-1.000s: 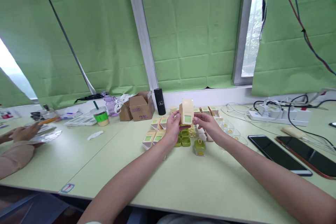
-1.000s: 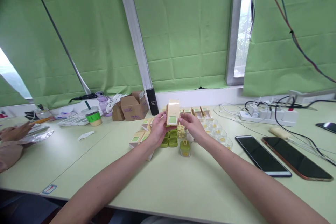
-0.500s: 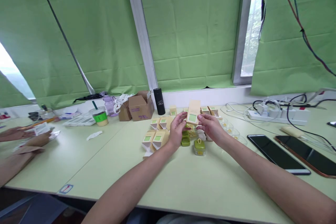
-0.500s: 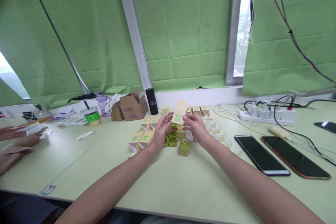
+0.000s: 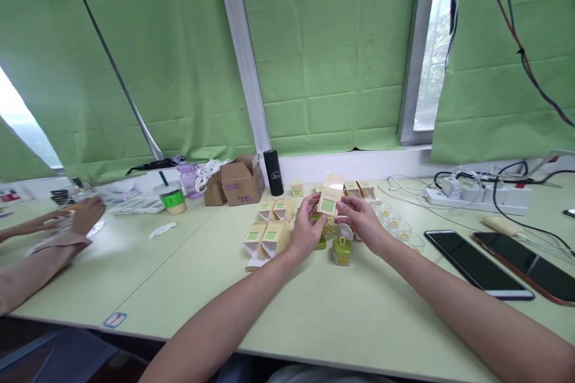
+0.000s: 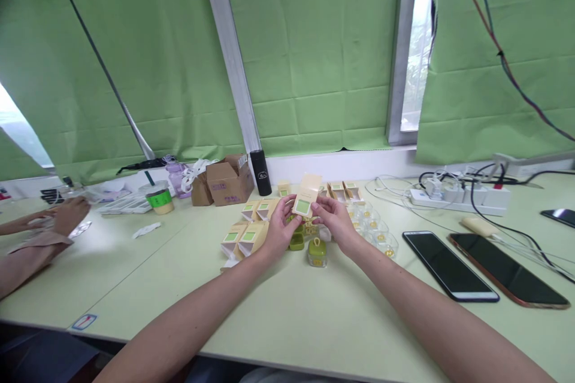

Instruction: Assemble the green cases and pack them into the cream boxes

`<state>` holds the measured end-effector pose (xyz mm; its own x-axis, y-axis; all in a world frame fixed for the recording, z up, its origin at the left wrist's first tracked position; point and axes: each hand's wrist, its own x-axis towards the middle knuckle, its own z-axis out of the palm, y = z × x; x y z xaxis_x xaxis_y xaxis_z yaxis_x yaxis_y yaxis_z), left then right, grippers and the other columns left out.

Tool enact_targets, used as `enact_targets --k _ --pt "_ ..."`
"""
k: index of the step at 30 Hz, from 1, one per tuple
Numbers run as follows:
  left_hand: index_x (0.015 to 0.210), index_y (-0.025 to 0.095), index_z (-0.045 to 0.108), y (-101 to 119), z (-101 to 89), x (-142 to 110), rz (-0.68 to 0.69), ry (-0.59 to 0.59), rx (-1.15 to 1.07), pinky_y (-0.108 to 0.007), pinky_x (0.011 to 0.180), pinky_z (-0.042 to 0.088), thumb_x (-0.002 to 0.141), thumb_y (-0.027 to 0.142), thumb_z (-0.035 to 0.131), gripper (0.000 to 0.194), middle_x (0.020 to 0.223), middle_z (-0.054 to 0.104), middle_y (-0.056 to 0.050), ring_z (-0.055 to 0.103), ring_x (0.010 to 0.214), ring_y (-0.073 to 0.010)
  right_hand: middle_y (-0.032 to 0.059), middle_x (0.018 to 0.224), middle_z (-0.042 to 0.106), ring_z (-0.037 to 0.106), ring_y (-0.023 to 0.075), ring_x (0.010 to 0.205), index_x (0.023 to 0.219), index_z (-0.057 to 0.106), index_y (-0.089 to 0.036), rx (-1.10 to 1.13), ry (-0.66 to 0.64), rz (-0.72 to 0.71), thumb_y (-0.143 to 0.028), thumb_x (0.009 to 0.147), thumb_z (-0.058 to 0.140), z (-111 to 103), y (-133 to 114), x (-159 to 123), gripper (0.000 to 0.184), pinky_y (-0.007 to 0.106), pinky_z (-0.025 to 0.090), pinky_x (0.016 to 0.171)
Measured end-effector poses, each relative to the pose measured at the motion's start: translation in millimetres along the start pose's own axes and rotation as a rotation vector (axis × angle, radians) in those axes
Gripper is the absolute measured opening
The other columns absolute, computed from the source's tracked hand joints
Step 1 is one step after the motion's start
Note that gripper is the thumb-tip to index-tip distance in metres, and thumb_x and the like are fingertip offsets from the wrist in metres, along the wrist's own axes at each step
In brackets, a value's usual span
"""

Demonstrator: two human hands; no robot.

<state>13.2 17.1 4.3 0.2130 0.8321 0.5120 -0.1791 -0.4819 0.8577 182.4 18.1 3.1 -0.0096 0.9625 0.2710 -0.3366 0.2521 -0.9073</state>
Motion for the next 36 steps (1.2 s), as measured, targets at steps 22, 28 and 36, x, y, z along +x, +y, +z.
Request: enact_targets --k 22,28,36 --pt "0.128 0.021 0.055 -1.7 -0.9 -1.8 0.025 0.014 0.044 -0.035 0.100 0.052 0.084 0.014 0.067 0.045 0.128 0.066 -0.010 0.065 0.118 -0.0227 0.0067 0.093 0.080 0.077 0.0253 0.088 0.109 0.070 -0.021 -0.039 -0.026 -0.016 -0.055 0.066 0.093 1.3 7.0 -3.2 0.059 0.041 0.065 0.083" --pt "0.127 0.020 0.055 -3.4 -0.5 -1.2 0.037 0.016 0.061 -0.035 0.100 0.053 0.083 0.008 0.063 0.047 0.126 0.066 -0.010 0.065 0.115 -0.0218 0.0080 0.092 0.081 0.078 0.0273 0.089 0.108 0.070 -0.020 -0.006 -0.032 0.012 -0.055 0.064 0.094 2.4 7.0 -4.8 0.061 0.044 0.065 0.086" --pt "0.126 0.022 0.057 -2.2 0.4 -1.6 0.010 0.025 0.049 -0.038 0.103 0.050 0.082 0.013 0.068 0.047 0.126 0.066 -0.010 0.066 0.112 -0.0220 0.0082 0.094 0.081 0.079 0.0288 0.093 0.108 0.069 -0.020 0.009 -0.024 0.026 -0.055 0.063 0.095 1.8 8.1 -4.6 0.063 0.046 0.066 0.090"
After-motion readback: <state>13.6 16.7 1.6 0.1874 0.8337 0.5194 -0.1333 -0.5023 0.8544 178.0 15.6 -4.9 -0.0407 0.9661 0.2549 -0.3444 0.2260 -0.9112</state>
